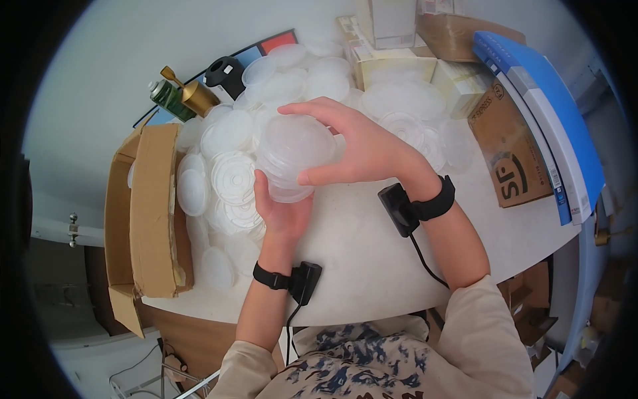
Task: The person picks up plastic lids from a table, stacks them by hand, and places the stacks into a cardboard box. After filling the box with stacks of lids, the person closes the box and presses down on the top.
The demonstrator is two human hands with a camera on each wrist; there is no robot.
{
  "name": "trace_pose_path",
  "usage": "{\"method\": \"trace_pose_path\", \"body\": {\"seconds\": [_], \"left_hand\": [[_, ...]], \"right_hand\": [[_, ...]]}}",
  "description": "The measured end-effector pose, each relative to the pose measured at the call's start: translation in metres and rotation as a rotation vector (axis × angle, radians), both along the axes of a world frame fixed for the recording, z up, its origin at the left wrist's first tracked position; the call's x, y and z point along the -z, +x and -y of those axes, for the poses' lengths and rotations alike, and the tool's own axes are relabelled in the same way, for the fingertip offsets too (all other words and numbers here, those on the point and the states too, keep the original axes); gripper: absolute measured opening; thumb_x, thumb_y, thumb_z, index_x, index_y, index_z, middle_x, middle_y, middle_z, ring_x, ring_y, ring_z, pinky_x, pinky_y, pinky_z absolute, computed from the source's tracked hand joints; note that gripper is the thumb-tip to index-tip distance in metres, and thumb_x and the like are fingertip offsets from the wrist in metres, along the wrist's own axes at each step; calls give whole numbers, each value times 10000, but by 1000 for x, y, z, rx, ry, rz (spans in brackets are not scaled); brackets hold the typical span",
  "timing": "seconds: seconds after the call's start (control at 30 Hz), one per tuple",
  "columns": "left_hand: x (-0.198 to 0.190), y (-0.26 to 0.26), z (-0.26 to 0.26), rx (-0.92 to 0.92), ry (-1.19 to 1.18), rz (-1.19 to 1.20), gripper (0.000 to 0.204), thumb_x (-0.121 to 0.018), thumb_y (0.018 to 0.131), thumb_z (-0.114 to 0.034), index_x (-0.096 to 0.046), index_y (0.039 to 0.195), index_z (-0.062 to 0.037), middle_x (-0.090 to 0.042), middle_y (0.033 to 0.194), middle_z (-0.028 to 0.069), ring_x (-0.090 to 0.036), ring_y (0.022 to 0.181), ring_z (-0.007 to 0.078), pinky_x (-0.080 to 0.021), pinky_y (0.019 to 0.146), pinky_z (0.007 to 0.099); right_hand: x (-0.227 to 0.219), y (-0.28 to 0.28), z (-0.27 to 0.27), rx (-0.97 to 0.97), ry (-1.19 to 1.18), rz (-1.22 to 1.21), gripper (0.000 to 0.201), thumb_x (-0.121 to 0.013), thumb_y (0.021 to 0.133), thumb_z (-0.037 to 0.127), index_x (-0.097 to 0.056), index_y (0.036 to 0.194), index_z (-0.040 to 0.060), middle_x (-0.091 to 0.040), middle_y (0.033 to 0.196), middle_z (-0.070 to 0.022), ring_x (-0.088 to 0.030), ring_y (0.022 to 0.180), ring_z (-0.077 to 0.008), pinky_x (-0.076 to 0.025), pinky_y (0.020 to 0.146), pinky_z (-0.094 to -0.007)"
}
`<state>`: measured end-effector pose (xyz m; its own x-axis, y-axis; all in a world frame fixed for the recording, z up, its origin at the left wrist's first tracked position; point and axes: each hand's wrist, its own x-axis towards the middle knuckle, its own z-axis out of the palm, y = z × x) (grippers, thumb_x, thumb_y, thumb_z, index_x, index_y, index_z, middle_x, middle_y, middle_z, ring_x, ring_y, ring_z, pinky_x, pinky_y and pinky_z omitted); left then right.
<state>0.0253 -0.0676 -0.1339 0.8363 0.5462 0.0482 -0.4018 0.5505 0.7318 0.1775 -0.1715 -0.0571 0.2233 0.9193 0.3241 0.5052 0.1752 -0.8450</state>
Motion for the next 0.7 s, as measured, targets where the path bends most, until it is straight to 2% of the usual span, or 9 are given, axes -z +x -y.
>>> {"method": "trace_pose_path", "body": {"seconds": [0.03, 0.1, 0.17, 0.5, 0.7], "left_hand": [[1, -1, 0, 24, 67, -28, 783, -439, 919, -638, -306, 1487, -115, -389, 1488, 72, -367, 1370, 242, -303, 1101, 431], [1, -2, 1, 32, 96, -15, 792, -434, 921, -647, -305, 1486, -107, -393, 1485, 73, -366, 1371, 242, -301, 1103, 429], [0, -3, 2, 39, 125, 0, 801, -429, 923, -656, -305, 1485, -100, -397, 1482, 73, -365, 1372, 241, -299, 1106, 427], [-5, -1, 6, 40, 64, -11, 828, -423, 908, -693, -329, 1468, -91, -419, 1457, 75, -384, 1355, 239, -317, 1099, 416], [-2, 1, 8, 16, 10, -5, 821, -405, 908, -702, -348, 1458, -95, -424, 1449, 76, -391, 1346, 241, -321, 1097, 419]], "right_hand": [[1, -2, -1, -18, 22, 20, 772, -811, 709, 277, -489, 1391, 113, -532, 1294, -97, -512, 1193, -244, -420, 1010, -375], [3, -4, -2, -38, 44, 39, 770, -809, 710, 282, -490, 1390, 112, -526, 1286, -100, -513, 1184, -244, -419, 1011, -369], [5, -5, -3, -28, 36, 65, 797, -809, 683, 255, -488, 1403, 139, -508, 1341, -49, -494, 1149, -184, -418, 927, -314], [6, -5, -2, -25, -8, 105, 796, -809, 688, 276, -488, 1401, 127, -508, 1339, -59, -491, 1190, -205, -415, 963, -335], [9, -6, -3, -87, -32, 109, 781, -806, 699, 271, -489, 1395, 114, -514, 1324, -66, -493, 1192, -218, -413, 964, -329]]}}
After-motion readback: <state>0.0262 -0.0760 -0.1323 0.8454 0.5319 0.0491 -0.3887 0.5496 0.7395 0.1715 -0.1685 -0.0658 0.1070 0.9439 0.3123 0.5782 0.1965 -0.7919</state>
